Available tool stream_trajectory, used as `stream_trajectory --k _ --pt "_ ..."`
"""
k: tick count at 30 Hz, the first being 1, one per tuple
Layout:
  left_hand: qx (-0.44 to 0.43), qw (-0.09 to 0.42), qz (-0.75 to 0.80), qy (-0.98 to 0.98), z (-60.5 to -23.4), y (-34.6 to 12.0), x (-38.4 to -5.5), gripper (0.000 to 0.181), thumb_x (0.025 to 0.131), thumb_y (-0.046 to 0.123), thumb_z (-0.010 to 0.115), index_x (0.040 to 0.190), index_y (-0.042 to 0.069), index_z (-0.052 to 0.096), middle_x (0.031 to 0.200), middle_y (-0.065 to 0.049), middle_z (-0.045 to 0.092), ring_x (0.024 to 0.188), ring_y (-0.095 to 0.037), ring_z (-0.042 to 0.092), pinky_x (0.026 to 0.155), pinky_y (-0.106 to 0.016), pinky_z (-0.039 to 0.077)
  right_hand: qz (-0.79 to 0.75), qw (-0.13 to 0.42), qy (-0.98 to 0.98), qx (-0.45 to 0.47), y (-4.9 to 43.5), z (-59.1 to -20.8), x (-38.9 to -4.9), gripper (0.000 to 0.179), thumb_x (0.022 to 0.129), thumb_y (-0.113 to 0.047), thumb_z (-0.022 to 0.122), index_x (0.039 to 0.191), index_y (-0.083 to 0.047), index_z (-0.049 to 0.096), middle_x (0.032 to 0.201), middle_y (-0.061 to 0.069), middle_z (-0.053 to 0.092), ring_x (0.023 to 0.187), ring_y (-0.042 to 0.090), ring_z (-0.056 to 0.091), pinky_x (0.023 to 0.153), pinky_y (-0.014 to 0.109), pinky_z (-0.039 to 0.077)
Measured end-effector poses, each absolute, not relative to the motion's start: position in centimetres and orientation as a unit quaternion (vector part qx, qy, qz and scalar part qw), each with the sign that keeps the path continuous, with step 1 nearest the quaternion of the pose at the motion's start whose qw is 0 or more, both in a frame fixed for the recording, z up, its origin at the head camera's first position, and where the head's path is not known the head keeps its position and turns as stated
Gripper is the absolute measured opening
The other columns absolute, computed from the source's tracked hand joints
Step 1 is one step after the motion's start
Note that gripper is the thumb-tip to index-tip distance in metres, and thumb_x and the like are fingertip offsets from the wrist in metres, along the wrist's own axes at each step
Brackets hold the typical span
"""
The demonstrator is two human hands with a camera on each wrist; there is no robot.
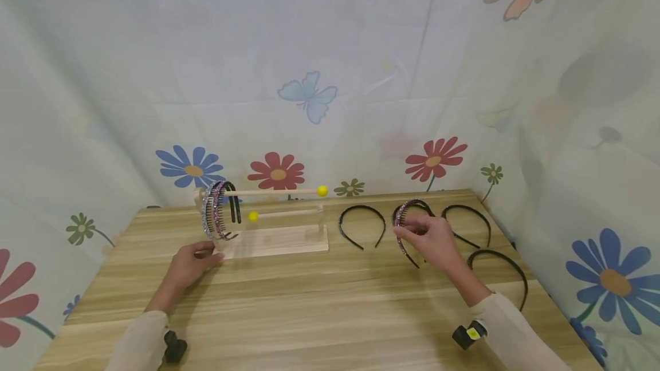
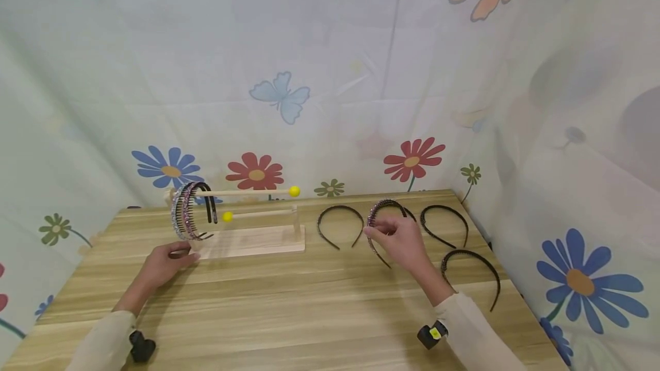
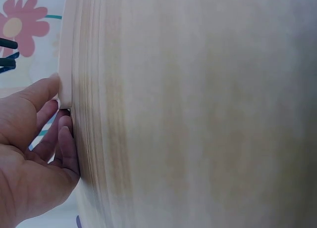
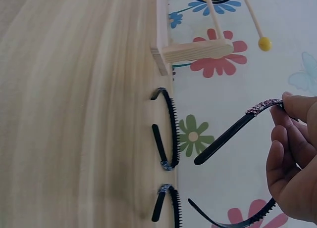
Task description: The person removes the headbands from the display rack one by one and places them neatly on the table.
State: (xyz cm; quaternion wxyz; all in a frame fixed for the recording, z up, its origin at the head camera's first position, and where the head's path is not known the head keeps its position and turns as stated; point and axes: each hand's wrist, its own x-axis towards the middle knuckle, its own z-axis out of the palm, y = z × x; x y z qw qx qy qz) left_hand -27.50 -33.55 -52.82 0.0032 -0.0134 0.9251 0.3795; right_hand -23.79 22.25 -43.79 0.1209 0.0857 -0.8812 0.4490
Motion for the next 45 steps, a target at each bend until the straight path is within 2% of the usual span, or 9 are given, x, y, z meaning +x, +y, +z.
stream_trajectory --k 12,21,34,45 --pt "-0.019 0.008 0.384 0.923 -53.1 -33.6 -27.6 0.059 0.096 0.036 0.073 0.137 -0.004 0.060 0.136 -0.028 0.061 0.122 -0.045 0.061 0.099 -0.056 0.051 0.428 0.098 -0.897 0.046 23.6 -45.7 -22.7 0.037 0.091 -0.035 0.079 0.110 -0.004 0.078 0.098 0.009 0.078 0.089 0.021 0.073 0.070 0.030 0.058" --pt "-0.012 0.006 0.382 0.924 -52.7 -33.5 -27.6 0.062 0.097 0.038 0.072 0.138 -0.006 0.059 0.136 -0.028 0.061 0.121 -0.045 0.062 0.097 -0.055 0.053 0.411 0.085 -0.907 0.020 24.7 -46.9 -22.0 0.033 0.092 -0.030 0.079 0.107 -0.001 0.078 0.098 0.012 0.078 0.092 0.027 0.073 0.074 0.040 0.059" --pt "-0.010 0.003 0.378 0.926 -52.4 -33.3 -27.4 0.060 0.097 0.037 0.072 0.137 -0.007 0.059 0.135 -0.029 0.062 0.120 -0.045 0.062 0.097 -0.055 0.053 0.400 0.045 -0.915 -0.008 25.7 -48.2 -20.8 0.030 0.091 -0.030 0.080 0.103 -0.003 0.079 0.094 0.008 0.078 0.090 0.025 0.072 0.073 0.039 0.058" --pt "-0.018 0.009 0.374 0.927 -52.5 -33.4 -27.4 0.060 0.098 0.036 0.071 0.137 -0.007 0.059 0.137 -0.029 0.060 0.123 -0.046 0.060 0.098 -0.057 0.051 0.398 0.002 -0.917 -0.024 25.9 -48.8 -20.7 0.035 0.091 -0.032 0.079 0.106 -0.001 0.078 0.097 0.011 0.078 0.093 0.029 0.074 0.076 0.043 0.060"
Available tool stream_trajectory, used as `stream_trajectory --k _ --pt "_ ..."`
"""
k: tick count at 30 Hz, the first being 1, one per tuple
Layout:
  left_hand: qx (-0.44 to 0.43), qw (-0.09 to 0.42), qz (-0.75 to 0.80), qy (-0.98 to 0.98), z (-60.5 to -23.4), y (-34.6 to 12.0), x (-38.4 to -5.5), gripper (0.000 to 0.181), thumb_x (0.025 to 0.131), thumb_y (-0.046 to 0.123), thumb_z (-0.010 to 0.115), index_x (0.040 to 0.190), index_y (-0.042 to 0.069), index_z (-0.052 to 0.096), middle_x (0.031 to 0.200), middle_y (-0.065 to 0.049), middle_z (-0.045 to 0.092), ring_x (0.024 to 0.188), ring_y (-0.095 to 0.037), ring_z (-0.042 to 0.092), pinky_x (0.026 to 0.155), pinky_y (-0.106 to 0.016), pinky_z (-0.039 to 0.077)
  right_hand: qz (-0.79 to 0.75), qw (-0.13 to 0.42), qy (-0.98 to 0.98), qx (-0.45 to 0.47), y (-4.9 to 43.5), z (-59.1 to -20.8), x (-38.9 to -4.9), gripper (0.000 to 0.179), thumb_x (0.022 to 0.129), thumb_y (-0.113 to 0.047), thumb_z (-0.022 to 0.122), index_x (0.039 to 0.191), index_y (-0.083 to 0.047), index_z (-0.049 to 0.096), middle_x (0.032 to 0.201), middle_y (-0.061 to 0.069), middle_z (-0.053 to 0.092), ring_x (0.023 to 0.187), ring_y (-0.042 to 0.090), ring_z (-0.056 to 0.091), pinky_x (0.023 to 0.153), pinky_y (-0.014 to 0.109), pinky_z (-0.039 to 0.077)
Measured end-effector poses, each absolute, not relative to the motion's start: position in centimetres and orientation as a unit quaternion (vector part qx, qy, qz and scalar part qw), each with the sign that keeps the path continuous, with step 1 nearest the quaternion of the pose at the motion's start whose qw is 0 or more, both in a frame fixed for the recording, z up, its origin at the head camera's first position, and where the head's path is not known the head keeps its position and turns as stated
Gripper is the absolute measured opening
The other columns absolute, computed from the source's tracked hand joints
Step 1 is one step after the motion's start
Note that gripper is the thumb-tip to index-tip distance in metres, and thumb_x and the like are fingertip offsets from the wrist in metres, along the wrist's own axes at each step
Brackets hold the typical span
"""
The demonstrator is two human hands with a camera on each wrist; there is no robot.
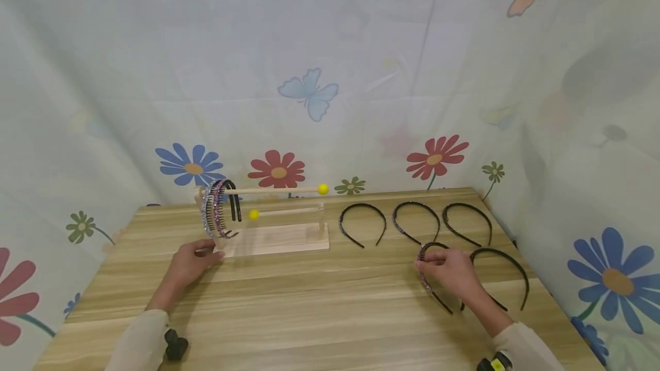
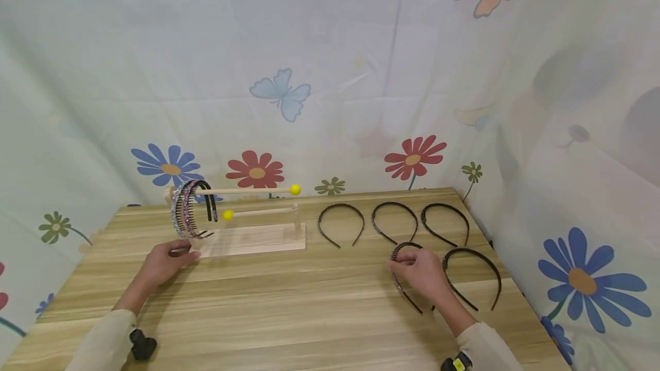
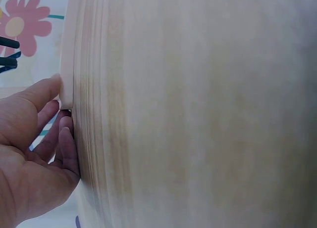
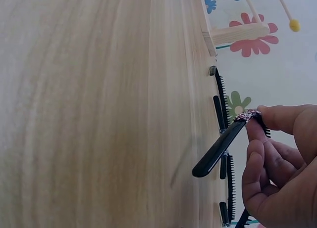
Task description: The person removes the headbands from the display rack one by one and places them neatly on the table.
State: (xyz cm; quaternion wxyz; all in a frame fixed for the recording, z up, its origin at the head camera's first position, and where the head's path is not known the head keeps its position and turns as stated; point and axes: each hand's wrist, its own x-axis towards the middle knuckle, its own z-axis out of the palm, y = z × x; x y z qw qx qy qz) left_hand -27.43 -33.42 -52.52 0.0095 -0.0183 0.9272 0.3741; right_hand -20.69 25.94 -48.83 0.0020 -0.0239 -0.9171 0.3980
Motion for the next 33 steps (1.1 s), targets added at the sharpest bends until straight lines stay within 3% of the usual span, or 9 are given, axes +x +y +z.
stream_trajectory --k 9,33 --pt "-0.015 0.009 0.376 0.926 -52.6 -33.5 -27.4 0.061 0.098 0.038 0.071 0.138 -0.007 0.058 0.137 -0.029 0.060 0.122 -0.046 0.061 0.098 -0.057 0.052 0.404 -0.025 -0.914 -0.027 26.1 -49.2 -21.1 0.044 0.092 -0.037 0.077 0.115 0.001 0.075 0.107 0.014 0.077 0.102 0.033 0.071 0.083 0.046 0.059" --pt "-0.018 0.010 0.378 0.926 -52.8 -33.6 -27.6 0.060 0.098 0.036 0.071 0.139 -0.005 0.058 0.137 -0.028 0.060 0.122 -0.045 0.061 0.099 -0.057 0.051 0.400 -0.037 -0.915 -0.034 25.4 -50.4 -21.8 0.041 0.091 -0.039 0.078 0.110 -0.003 0.078 0.101 0.010 0.078 0.094 0.026 0.073 0.079 0.044 0.059"
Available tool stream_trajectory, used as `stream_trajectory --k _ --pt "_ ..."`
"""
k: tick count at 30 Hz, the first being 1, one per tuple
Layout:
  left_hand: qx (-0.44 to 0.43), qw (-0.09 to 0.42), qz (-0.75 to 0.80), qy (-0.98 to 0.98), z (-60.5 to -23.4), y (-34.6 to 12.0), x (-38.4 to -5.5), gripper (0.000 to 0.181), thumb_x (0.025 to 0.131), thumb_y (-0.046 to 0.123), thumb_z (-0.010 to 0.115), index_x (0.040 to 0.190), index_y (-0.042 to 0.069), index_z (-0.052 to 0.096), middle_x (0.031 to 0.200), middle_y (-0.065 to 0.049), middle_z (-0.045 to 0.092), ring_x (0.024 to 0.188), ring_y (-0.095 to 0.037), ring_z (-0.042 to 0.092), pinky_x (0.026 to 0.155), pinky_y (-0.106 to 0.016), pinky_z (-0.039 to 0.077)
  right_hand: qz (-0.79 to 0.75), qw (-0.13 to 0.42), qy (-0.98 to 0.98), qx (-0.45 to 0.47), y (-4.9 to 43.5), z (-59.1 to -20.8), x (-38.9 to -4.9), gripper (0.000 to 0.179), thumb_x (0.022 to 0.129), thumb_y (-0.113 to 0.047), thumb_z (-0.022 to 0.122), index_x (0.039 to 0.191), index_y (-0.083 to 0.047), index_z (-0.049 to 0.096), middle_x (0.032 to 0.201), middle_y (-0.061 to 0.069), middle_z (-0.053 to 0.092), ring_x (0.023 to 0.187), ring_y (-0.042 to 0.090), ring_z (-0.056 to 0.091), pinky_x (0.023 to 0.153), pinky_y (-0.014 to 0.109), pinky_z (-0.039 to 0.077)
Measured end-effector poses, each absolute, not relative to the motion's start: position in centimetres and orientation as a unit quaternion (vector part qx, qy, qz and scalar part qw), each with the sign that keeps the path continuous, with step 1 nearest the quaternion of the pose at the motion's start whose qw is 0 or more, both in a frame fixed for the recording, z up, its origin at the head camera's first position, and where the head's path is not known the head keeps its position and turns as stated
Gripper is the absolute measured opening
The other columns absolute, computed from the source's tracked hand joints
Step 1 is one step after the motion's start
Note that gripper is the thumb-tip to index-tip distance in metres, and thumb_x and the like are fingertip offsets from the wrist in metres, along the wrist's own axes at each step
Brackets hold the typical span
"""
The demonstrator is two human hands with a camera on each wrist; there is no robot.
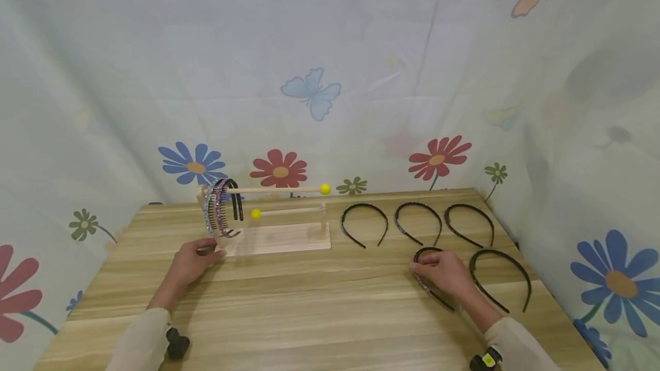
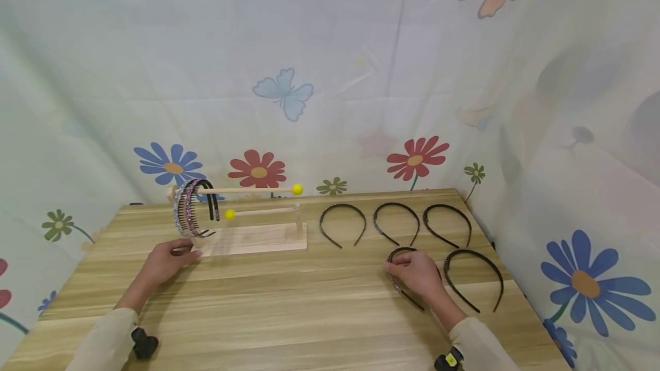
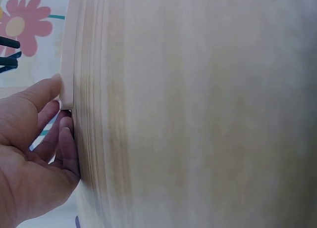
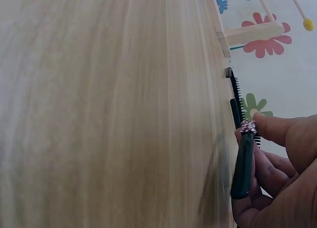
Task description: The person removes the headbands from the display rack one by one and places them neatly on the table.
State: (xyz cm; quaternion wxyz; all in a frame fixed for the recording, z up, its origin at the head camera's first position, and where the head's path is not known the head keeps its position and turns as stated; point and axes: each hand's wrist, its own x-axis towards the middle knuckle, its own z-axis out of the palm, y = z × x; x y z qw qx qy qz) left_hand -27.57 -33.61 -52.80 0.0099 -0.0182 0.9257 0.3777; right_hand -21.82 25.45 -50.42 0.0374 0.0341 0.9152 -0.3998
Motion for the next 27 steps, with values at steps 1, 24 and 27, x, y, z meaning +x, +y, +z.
stream_trajectory --k 1,24,27 --pt "-0.019 0.011 0.377 0.926 -52.8 -33.6 -27.6 0.060 0.098 0.036 0.071 0.139 -0.005 0.058 0.137 -0.028 0.060 0.122 -0.045 0.061 0.099 -0.057 0.051 -0.400 0.038 0.915 0.034 25.4 -50.5 -21.9 0.041 0.091 -0.040 0.078 0.110 -0.003 0.078 0.102 0.010 0.078 0.094 0.026 0.073 0.079 0.044 0.059" --pt "-0.013 0.005 0.373 0.928 -52.5 -33.5 -27.4 0.060 0.097 0.036 0.071 0.137 -0.007 0.059 0.135 -0.029 0.061 0.120 -0.045 0.063 0.097 -0.057 0.052 -0.392 0.017 0.920 0.006 25.4 -49.3 -21.5 0.033 0.094 -0.032 0.076 0.114 -0.006 0.077 0.104 0.008 0.078 0.098 0.026 0.072 0.079 0.042 0.059" --pt "-0.012 0.006 0.375 0.927 -52.5 -33.4 -27.3 0.059 0.097 0.036 0.072 0.137 -0.007 0.059 0.136 -0.029 0.061 0.120 -0.045 0.063 0.097 -0.056 0.052 -0.391 0.009 0.920 -0.013 25.2 -48.7 -21.7 0.035 0.096 -0.031 0.074 0.119 -0.005 0.075 0.105 0.007 0.077 0.099 0.027 0.072 0.081 0.043 0.059"
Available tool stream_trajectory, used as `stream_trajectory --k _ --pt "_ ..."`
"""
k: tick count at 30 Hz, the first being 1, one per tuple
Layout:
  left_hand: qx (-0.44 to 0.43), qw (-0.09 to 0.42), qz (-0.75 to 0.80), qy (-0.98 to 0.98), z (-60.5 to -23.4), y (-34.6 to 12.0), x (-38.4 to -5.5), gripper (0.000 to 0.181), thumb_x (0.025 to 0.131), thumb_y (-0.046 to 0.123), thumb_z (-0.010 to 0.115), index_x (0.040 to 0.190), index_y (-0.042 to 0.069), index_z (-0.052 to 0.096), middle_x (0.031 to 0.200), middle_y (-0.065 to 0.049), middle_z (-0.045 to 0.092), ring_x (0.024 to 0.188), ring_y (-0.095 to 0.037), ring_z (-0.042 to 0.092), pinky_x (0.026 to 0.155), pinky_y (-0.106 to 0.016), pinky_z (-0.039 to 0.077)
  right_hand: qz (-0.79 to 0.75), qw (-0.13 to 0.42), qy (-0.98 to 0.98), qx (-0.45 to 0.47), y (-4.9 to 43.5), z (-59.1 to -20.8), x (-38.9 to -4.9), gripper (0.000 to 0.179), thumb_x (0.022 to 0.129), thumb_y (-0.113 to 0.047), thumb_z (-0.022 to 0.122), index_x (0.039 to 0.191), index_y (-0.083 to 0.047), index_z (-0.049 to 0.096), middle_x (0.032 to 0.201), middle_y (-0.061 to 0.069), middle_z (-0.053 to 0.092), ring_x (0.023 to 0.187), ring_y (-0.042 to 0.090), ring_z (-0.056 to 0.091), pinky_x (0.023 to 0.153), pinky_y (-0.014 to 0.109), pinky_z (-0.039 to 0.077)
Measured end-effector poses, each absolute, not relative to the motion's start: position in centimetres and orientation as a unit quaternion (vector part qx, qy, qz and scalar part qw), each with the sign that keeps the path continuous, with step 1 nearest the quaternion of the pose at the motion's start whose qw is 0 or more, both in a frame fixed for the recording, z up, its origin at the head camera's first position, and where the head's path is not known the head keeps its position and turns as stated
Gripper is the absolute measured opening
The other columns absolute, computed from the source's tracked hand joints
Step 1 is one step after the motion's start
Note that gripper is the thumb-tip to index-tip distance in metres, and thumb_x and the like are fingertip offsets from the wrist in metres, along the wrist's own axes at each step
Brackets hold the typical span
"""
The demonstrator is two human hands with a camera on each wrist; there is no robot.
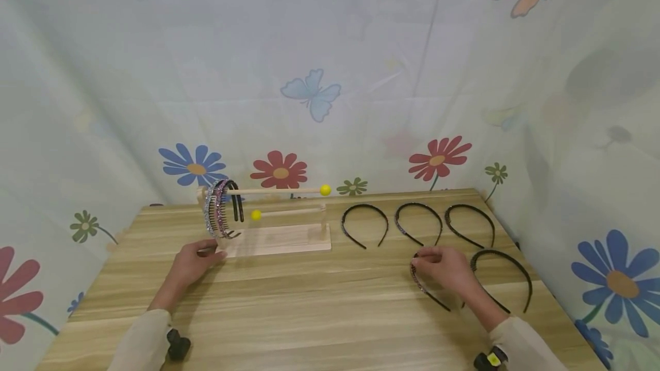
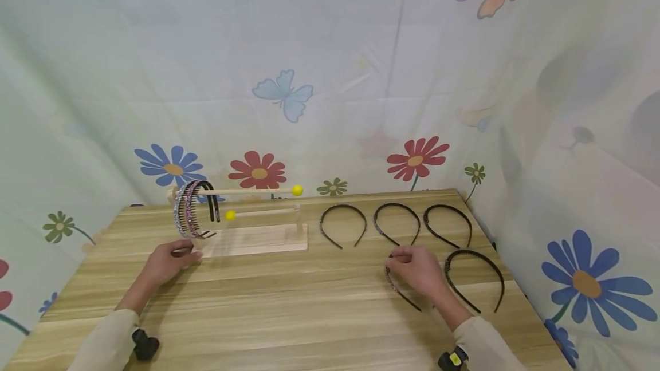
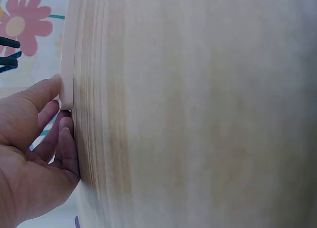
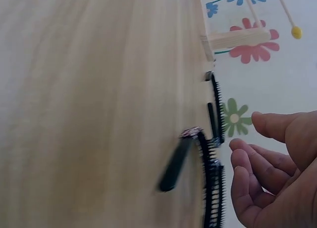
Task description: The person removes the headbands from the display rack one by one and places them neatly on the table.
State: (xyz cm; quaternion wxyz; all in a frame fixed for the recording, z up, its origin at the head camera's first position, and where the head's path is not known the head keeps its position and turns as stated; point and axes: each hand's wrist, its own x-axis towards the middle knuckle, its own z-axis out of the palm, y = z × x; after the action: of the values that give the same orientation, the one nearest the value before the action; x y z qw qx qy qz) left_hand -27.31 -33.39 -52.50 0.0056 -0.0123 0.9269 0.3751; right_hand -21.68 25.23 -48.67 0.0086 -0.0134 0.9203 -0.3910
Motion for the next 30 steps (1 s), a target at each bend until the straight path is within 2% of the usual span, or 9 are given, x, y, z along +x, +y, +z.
stream_trajectory --k 5,11,21,30 --pt "-0.012 0.007 0.375 0.927 -52.4 -33.4 -27.3 0.059 0.098 0.036 0.071 0.138 -0.007 0.059 0.136 -0.029 0.061 0.120 -0.045 0.063 0.097 -0.056 0.053 -0.397 -0.013 0.916 -0.052 24.6 -47.4 -22.2 0.041 0.096 -0.036 0.073 0.123 -0.006 0.073 0.108 0.006 0.077 0.100 0.024 0.072 0.081 0.040 0.059" --pt "-0.015 0.010 0.374 0.927 -52.5 -33.4 -27.3 0.060 0.098 0.036 0.071 0.138 -0.007 0.058 0.137 -0.029 0.060 0.121 -0.045 0.062 0.098 -0.056 0.052 -0.404 -0.056 0.907 -0.102 23.1 -45.8 -22.9 0.036 0.095 -0.032 0.076 0.123 -0.010 0.074 0.106 0.002 0.077 0.094 0.019 0.070 0.074 0.032 0.059" --pt "-0.026 0.013 0.373 0.927 -52.7 -33.5 -27.5 0.061 0.098 0.037 0.071 0.140 -0.006 0.057 0.140 -0.028 0.058 0.123 -0.045 0.061 0.100 -0.057 0.051 -0.421 -0.117 0.882 -0.180 19.9 -43.2 -24.3 0.038 0.091 -0.035 0.079 0.122 -0.012 0.075 0.103 -0.002 0.077 0.089 0.011 0.070 0.076 0.027 0.058" --pt "-0.022 0.013 0.373 0.927 -52.6 -33.4 -27.4 0.062 0.098 0.037 0.070 0.139 -0.007 0.057 0.138 -0.029 0.059 0.122 -0.045 0.061 0.098 -0.056 0.052 -0.447 -0.121 0.857 -0.227 15.9 -41.9 -25.2 0.037 0.091 -0.032 0.080 0.122 -0.013 0.075 0.110 0.000 0.077 0.091 0.012 0.069 0.075 0.027 0.058"
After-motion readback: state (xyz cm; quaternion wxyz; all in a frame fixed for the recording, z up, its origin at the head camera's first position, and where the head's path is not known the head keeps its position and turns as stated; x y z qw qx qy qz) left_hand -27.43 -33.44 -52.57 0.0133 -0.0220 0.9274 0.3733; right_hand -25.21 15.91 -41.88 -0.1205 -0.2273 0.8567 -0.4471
